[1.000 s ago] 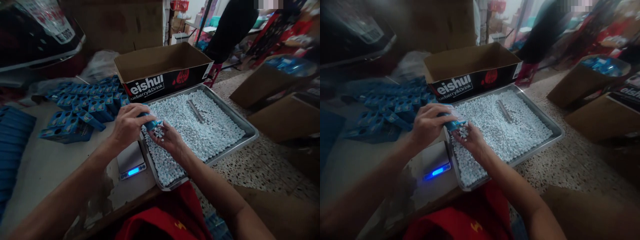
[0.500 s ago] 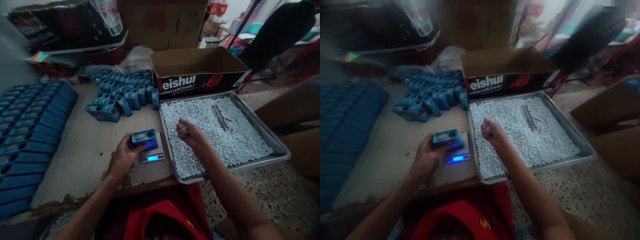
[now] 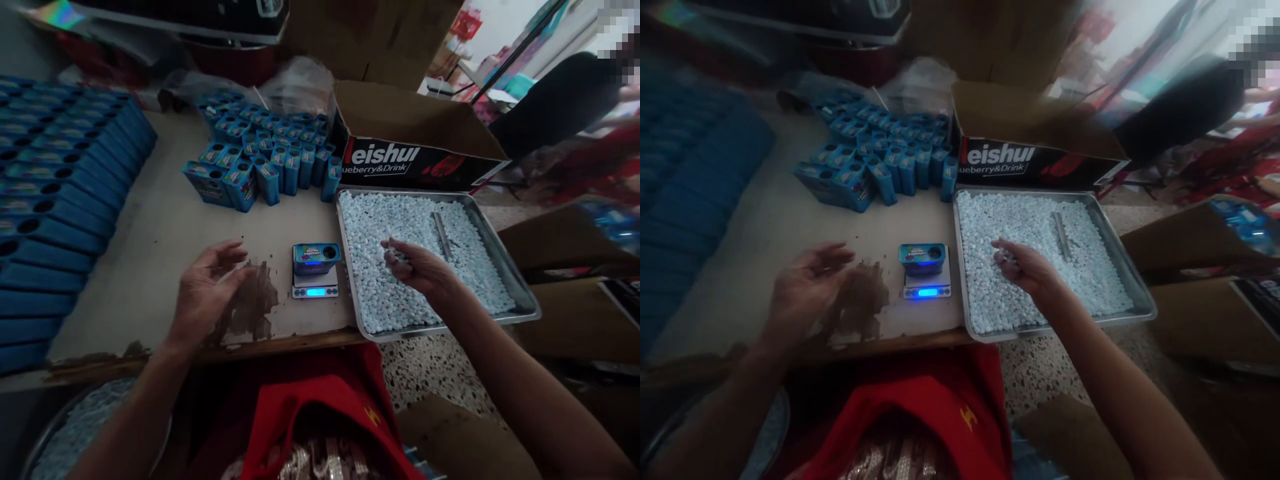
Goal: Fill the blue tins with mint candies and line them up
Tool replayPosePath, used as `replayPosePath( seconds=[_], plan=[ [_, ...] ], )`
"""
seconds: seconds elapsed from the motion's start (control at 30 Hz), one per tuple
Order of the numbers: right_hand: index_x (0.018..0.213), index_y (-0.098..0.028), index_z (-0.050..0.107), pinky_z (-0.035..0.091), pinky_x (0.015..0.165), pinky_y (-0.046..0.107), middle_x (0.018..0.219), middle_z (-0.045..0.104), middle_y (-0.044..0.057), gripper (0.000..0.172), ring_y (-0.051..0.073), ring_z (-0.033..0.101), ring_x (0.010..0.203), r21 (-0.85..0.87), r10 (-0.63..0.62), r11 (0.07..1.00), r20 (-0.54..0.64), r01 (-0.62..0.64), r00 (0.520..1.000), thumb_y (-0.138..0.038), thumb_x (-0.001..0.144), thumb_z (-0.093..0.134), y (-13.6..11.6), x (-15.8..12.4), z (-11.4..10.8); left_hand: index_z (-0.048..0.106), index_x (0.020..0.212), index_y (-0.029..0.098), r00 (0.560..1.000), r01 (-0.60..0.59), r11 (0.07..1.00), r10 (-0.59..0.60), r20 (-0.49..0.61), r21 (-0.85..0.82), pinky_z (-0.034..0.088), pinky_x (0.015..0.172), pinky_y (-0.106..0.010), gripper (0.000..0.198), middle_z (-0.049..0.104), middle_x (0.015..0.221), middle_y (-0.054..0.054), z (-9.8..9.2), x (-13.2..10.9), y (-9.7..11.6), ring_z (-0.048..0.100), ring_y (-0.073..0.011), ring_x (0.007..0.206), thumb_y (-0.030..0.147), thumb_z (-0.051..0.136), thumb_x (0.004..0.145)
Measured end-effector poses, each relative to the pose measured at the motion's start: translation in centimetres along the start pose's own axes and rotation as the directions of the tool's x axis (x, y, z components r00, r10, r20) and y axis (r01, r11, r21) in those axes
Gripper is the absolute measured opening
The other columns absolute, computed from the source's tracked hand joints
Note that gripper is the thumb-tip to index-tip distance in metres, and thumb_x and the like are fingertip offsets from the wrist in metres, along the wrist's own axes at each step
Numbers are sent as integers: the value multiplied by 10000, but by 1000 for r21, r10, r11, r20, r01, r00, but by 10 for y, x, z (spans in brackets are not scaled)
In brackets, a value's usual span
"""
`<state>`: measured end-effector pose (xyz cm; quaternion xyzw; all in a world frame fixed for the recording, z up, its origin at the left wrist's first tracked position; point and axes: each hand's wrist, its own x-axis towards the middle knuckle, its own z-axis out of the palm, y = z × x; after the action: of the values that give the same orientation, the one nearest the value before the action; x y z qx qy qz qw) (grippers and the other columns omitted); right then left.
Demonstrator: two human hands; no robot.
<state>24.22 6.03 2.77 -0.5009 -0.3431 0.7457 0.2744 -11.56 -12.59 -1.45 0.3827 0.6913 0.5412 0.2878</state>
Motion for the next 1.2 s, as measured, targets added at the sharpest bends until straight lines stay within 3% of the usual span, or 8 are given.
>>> replayPosePath(
  seconds=[0.13,0.3,0.43,0.63,0.73,0.93,1.1,1.2],
  plan=[
    [950,-134,743,227,396,147,603,519,-36,429,36,346,467,-278,-151,953,-89,121,985,-468,765,937,2,-4,-9,714,1285,238,989,28,998,-19,-148,53,594,1078,-429,546,775,1118,-47,-39,-7,-7,747,-237,1051,335,885,775],
    [854,-153,714,231,403,140,615,508,-41,420,30,326,478,-224,-105,970,-64,88,992,-425,687,987,-13,-8,-8,711,1319,218,986,18,995,-2,-167,94,597,1066,-407,553,775,1107,-48,-51,-8,-12,747,-231,1052,306,874,798],
    [852,-178,689,281,393,130,628,501,-51,322,35,300,478,-89,-9,996,-33,7,999,-357,758,939,-26,-14,0,718,1306,215,989,-6,991,25,-145,132,609,1053,-397,536,777,1091,-46,-44,-7,-11,757,-213,1008,341,864,806],
    [928,-169,719,416,463,140,771,622,18,177,63,440,565,-17,4,1000,8,-4,1000,-198,794,830,-33,-19,27,711,1312,201,992,-35,995,46,-116,95,614,1060,-374,530,764,1126,-51,-37,-9,-6,745,-195,1038,328,861,820],
    [945,-141,730,370,455,136,755,617,20,217,47,414,546,-78,-19,997,94,26,995,-187,778,859,-31,-18,42,691,1339,183,993,-29,997,37,-116,69,611,1076,-391,560,750,1162,-62,-38,-10,-8,738,-197,1052,307,861,819],
    [926,-144,712,220,432,161,677,578,-8,317,33,346,502,-255,-114,950,254,180,961,-383,841,901,-26,-12,72,677,1339,193,997,56,998,-55,-59,7,620,1059,-376,602,749,1143,-60,-32,-9,-15,739,-201,1060,344,884,794],
    [872,-176,661,188,456,204,651,515,-44,348,51,337,512,-330,-147,907,334,262,931,-439,845,887,-26,-7,91,713,1284,213,996,85,996,-85,12,8,605,1083,-447,587,769,1135,-80,-7,-13,-6,753,-254,1070,455,882,776],
    [917,-184,698,220,487,221,632,486,-62,318,66,346,525,-448,-171,825,385,345,907,-456,871,856,-27,-7,98,736,1251,222,990,105,994,-105,98,5,597,1085,-460,531,777,1142,-88,11,-16,2,755,-276,1091,462,864,795]
  ],
)
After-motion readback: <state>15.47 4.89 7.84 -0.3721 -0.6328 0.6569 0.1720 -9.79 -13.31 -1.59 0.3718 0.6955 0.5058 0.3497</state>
